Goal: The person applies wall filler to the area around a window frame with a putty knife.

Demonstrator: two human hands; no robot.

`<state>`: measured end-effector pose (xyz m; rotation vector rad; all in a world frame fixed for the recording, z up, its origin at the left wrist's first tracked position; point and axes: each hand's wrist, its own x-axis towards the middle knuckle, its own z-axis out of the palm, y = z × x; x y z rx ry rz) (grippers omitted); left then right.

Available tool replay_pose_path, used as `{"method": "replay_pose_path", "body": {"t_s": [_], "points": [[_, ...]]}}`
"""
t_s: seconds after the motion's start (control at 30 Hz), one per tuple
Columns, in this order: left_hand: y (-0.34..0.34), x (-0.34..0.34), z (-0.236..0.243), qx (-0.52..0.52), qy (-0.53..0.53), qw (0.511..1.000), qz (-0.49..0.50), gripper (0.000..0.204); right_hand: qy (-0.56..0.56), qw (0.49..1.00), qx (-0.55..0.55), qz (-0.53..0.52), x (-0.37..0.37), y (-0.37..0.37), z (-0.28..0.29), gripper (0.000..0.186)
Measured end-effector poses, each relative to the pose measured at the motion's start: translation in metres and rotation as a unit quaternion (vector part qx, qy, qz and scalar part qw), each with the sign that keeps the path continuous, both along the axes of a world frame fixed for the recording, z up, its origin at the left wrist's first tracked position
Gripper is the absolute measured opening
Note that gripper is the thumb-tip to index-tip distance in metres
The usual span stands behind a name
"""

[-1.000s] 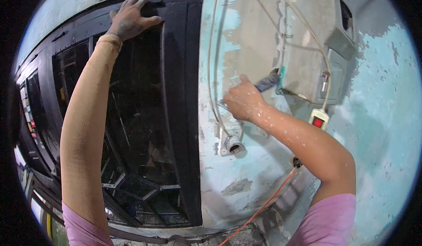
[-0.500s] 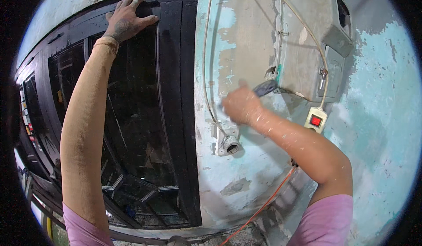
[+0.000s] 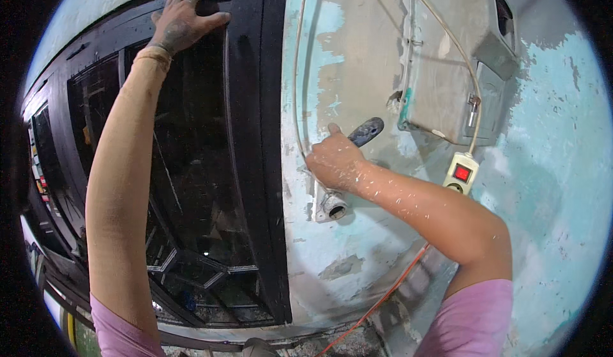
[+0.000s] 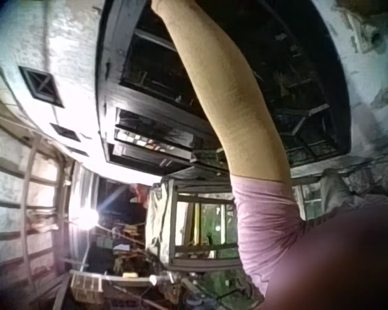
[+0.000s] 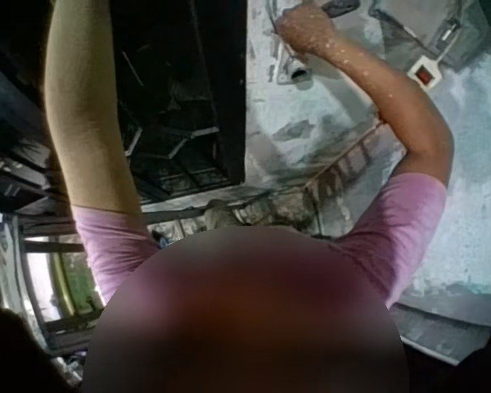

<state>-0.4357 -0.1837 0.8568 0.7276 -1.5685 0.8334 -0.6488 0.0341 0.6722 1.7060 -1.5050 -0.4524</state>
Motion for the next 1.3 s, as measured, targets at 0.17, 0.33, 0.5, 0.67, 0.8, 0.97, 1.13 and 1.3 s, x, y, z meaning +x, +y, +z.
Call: {"method": "replay_pose_path", "body": {"t_s": [0.17, 0.33, 0.5, 0.67, 0.8, 0.97, 1.13, 1.3], "points": [[-0.002, 0.001, 0.001, -0.027, 0.005, 1.0, 0.013, 0.093, 0.023, 0.998, -0.026, -0.043, 0.0, 0.005, 0.021, 0.01], [0.011, 0.006, -0.001, 0.013, -0.003, 0.999, -0.032, 0.094, 0.052, 0.997, 0.047, -0.029, -0.001, -0.002, 0.003, 0.011], [0.019, -0.003, -0.001, 0.0, 0.018, 1.0, -0.004, 0.093, 0.026, 0.999, -0.006, -0.047, 0.009, 0.011, 0.016, 0.011], [0.012, -0.002, -0.007, 0.004, 0.025, 0.999, -0.019, 0.085, 0.057, 0.998, 0.023, -0.019, -0.007, -0.003, 0.007, 0.008], [0.011, -0.003, -0.004, 0.021, 0.004, 0.999, -0.031, 0.091, -0.027, 0.99, -0.113, -0.085, 0.004, 0.014, 0.059, 0.011], [-0.007, 0.0, -0.002, -0.02, 0.011, 0.999, -0.038, 0.092, 0.007, 0.993, -0.016, -0.114, 0.006, 0.009, 0.025, 0.01], [-0.014, 0.0, 0.001, -0.02, 0.014, 1.0, -0.01, 0.092, -0.08, 0.986, -0.07, -0.129, 0.007, 0.011, 0.045, 0.01], [-0.003, -0.007, -0.005, -0.006, 0.01, 0.999, -0.043, 0.092, -0.012, 0.995, -0.04, -0.087, -0.012, 0.003, 0.02, 0.007]]}}
